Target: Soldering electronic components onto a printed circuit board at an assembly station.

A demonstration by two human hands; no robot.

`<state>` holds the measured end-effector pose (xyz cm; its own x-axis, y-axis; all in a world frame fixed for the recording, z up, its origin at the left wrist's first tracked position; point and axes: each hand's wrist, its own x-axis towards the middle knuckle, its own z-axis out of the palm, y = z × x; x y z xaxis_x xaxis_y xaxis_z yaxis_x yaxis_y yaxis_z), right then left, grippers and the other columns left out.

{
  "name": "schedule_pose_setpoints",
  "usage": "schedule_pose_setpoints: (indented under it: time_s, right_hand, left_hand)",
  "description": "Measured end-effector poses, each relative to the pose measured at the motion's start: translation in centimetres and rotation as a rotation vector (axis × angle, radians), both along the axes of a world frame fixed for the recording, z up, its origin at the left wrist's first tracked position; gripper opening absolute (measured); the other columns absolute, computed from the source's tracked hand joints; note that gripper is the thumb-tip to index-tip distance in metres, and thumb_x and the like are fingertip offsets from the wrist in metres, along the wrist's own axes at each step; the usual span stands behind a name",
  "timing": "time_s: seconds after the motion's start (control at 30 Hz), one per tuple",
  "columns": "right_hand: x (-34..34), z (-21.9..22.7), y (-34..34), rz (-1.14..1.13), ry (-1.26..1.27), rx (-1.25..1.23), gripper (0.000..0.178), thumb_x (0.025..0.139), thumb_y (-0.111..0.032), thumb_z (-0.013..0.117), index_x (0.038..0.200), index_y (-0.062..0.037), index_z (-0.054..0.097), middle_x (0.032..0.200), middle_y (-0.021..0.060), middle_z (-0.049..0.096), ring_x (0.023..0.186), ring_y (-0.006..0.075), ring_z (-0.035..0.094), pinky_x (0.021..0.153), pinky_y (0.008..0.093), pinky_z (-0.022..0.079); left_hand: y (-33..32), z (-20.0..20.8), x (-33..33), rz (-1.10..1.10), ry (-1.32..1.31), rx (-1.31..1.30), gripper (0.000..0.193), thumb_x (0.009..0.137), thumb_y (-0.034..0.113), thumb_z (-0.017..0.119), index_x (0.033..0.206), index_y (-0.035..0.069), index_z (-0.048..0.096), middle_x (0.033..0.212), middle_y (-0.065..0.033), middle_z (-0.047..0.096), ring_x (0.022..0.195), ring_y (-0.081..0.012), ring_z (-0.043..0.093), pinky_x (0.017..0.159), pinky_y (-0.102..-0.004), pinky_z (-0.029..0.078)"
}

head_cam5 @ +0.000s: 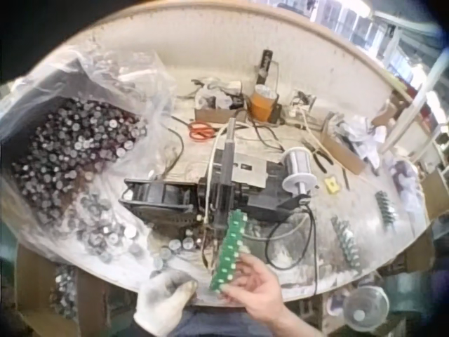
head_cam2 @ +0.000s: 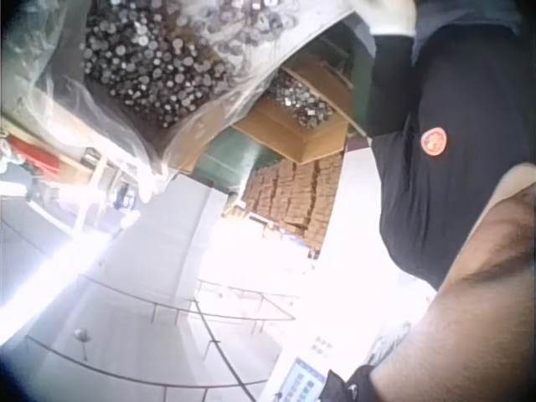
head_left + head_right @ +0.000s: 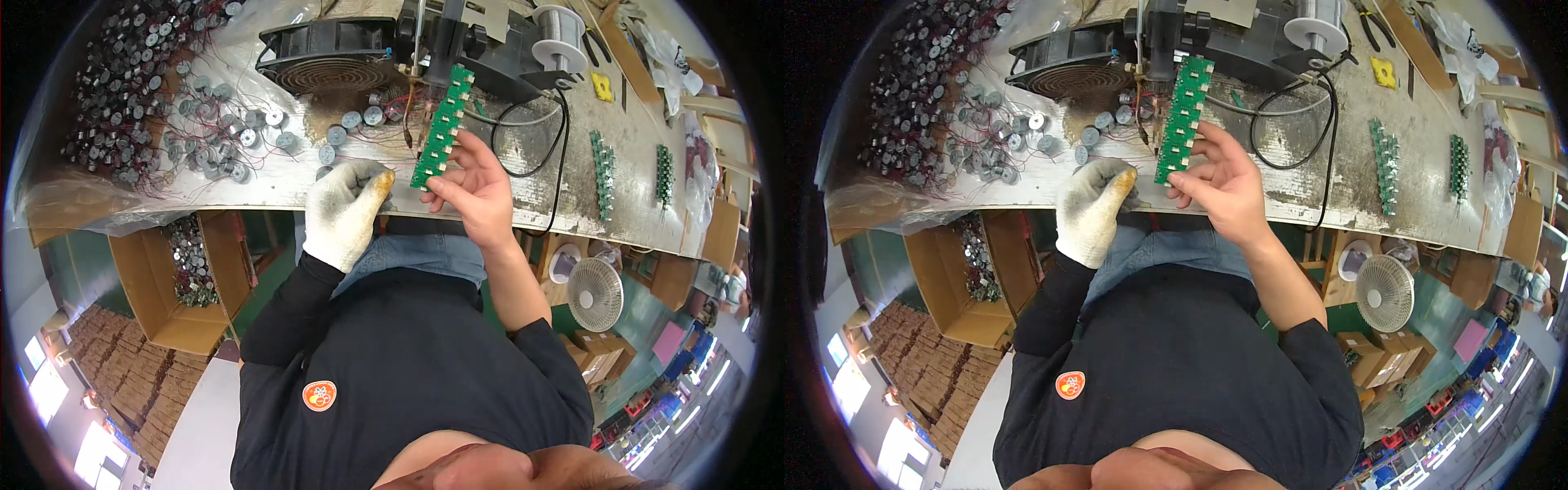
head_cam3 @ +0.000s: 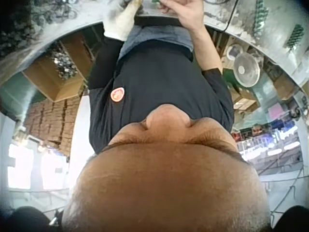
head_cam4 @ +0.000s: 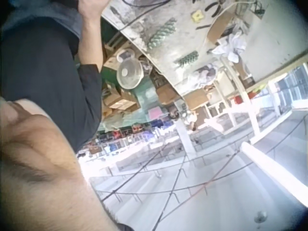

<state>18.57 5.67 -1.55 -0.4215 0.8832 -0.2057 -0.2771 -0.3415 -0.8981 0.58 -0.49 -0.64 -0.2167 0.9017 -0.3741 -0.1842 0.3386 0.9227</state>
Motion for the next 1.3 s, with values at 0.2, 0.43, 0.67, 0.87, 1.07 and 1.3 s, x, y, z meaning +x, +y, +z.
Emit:
schedule_pose_setpoints:
  time_s: [0.2,0.43,0.67,0.87,1.07,1.3]
  right_hand:
    - [0.0,-0.2,0.4,0.007,0.04,-0.007,0.063,0.081,0.013,0.058,0.138,-0.0013,0.034,0.115,0.0187,0.056,0.075,0.0237,0.067,0.054,0.0279,0.053]
    - [-0.1,0.1,0.3,-0.01,0.056,-0.036,0.063,0.081,0.013,0.058,0.138,0.0004,0.034,0.116,0.0196,0.056,0.074,0.023,0.066,0.054,0.0273,0.053]
    - [-0.5,-0.1,0.8,-0.034,0.14,-0.017,0.059,0.082,0.012,0.058,0.136,-0.0001,0.035,0.114,0.0174,0.056,0.077,0.021,0.066,0.057,0.0268,0.054]
    - [-0.9,0.3,0.8,-0.078,0.135,0.021,0.059,0.083,0.012,0.057,0.135,-0.0005,0.035,0.113,0.0167,0.057,0.075,0.0208,0.066,0.057,0.0273,0.055]
    - [-1.1,0.3,1.0,-0.091,0.105,0.037,0.058,0.082,0.012,0.057,0.135,-0.0001,0.035,0.113,0.0167,0.057,0.073,0.0214,0.067,0.057,0.0275,0.056]
    - [-1.3,0.6,1.1,-0.107,0.109,0.046,0.057,0.082,0.013,0.057,0.134,0.0005,0.036,0.112,0.017,0.057,0.073,0.0218,0.067,0.058,0.0278,0.057]
  left_hand:
    - [0.8,0.9,0.6,0.027,-0.043,-0.037,0.015,0.089,0.013,0.063,0.091,-0.002,0.063,0.073,-0.0042,0.064,0.065,-0.0079,0.058,0.06,-0.0222,0.046]
    - [0.8,0.3,1.0,-0.009,0.001,0.009,0.015,0.088,0.013,0.063,0.088,-0.002,0.063,0.074,-0.0049,0.064,0.067,-0.0091,0.059,0.062,-0.0234,0.047]
    - [1.4,0.8,1.1,0.042,-0.138,-0.022,0.014,0.087,0.01,0.063,0.09,-0.003,0.062,0.078,-0.0072,0.065,0.071,-0.0112,0.061,0.064,-0.0245,0.049]
    - [1.7,0.9,1.3,0.085,-0.202,-0.021,0.013,0.087,0.01,0.063,0.089,-0.003,0.06,0.08,-0.0079,0.065,0.072,-0.012,0.062,0.065,-0.0246,0.049]
    - [1.9,0.4,1.1,0.09,-0.163,-0.011,0.012,0.086,0.01,0.064,0.088,-0.002,0.061,0.079,-0.0056,0.064,0.07,-0.0103,0.06,0.064,-0.0241,0.048]
    - [2.2,1.3,1.1,0.1,-0.047,0.006,0.013,0.085,0.011,0.065,0.086,-0.001,0.062,0.078,-0.0046,0.063,0.07,-0.0096,0.058,0.063,-0.0243,0.047]
